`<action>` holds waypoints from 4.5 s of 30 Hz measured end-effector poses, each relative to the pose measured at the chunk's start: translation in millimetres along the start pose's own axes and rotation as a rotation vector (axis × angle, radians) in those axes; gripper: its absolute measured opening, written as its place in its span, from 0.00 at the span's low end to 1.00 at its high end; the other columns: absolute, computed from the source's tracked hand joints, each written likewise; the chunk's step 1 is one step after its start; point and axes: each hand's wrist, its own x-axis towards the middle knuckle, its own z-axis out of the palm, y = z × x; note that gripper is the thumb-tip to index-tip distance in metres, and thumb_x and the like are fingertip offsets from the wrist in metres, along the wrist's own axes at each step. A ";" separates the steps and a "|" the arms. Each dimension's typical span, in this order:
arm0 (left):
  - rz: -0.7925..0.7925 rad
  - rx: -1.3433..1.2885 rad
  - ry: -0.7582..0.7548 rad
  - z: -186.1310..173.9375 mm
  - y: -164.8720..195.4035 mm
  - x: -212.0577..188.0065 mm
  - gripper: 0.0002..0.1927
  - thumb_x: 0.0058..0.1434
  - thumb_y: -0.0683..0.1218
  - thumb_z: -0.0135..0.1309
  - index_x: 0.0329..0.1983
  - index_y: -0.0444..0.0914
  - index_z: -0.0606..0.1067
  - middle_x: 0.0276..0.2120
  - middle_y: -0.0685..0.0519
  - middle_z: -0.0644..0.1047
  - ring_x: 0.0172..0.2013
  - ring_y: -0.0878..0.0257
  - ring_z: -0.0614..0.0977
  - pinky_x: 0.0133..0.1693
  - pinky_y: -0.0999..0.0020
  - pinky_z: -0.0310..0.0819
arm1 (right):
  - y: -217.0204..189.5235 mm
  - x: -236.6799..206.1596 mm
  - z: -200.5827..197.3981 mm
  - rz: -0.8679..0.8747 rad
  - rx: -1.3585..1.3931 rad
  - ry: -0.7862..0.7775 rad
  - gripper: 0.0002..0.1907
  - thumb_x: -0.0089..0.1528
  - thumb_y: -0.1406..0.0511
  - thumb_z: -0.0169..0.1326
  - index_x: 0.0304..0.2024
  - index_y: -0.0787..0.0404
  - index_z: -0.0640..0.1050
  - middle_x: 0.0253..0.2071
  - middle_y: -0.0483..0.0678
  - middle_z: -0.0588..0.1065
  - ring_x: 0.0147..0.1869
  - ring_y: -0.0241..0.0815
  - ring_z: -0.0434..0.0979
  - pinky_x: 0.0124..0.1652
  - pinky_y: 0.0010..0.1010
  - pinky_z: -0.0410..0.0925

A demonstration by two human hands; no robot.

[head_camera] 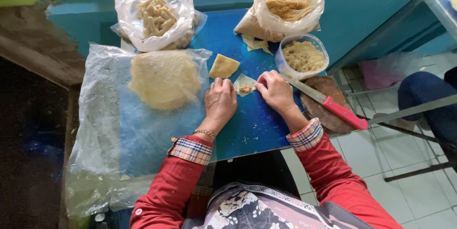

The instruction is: The person sits at a small blue table and folds thin square pastry wrappers around a pinch of filling taken from a plastic container, pressing each wrapper closed by hand. The folded pieces are placed into a plastic bag of finished pastries, and the person repeats the wrapping cycle.

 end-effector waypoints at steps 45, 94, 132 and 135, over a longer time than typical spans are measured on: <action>0.057 -0.229 -0.107 18.4 -18.1 34.0 0.06 0.56 0.48 0.62 0.30 0.41 0.82 0.31 0.47 0.80 0.38 0.49 0.81 0.42 0.54 0.74 | 22.0 48.5 24.0 -0.035 0.472 -0.383 0.06 0.60 0.63 0.63 0.37 0.57 0.84 0.36 0.45 0.79 0.39 0.39 0.80 0.40 0.29 0.72; 0.124 -0.329 -0.202 -2.4 -9.2 26.2 0.09 0.57 0.44 0.58 0.40 0.36 0.74 0.35 0.44 0.76 0.40 0.46 0.80 0.42 0.52 0.73 | -18.4 14.2 -6.8 -0.393 -0.009 -0.043 0.06 0.61 0.61 0.64 0.37 0.54 0.81 0.39 0.46 0.76 0.44 0.49 0.77 0.41 0.39 0.71; -0.021 -0.446 0.295 -31.7 -22.6 36.9 0.06 0.68 0.38 0.49 0.44 0.35 0.76 0.40 0.43 0.79 0.42 0.44 0.82 0.45 0.52 0.76 | -58.8 62.6 -11.5 -0.492 -0.299 0.028 0.04 0.62 0.64 0.60 0.40 0.53 0.82 0.38 0.48 0.78 0.45 0.51 0.77 0.42 0.43 0.70; -0.083 -0.317 0.129 -26.9 -28.5 36.0 0.07 0.63 0.39 0.51 0.42 0.35 0.77 0.41 0.41 0.78 0.40 0.42 0.81 0.43 0.51 0.75 | -91.4 118.7 -17.5 -0.599 -0.142 0.170 0.09 0.66 0.66 0.58 0.50 0.58 0.80 0.38 0.52 0.78 0.42 0.55 0.77 0.41 0.46 0.70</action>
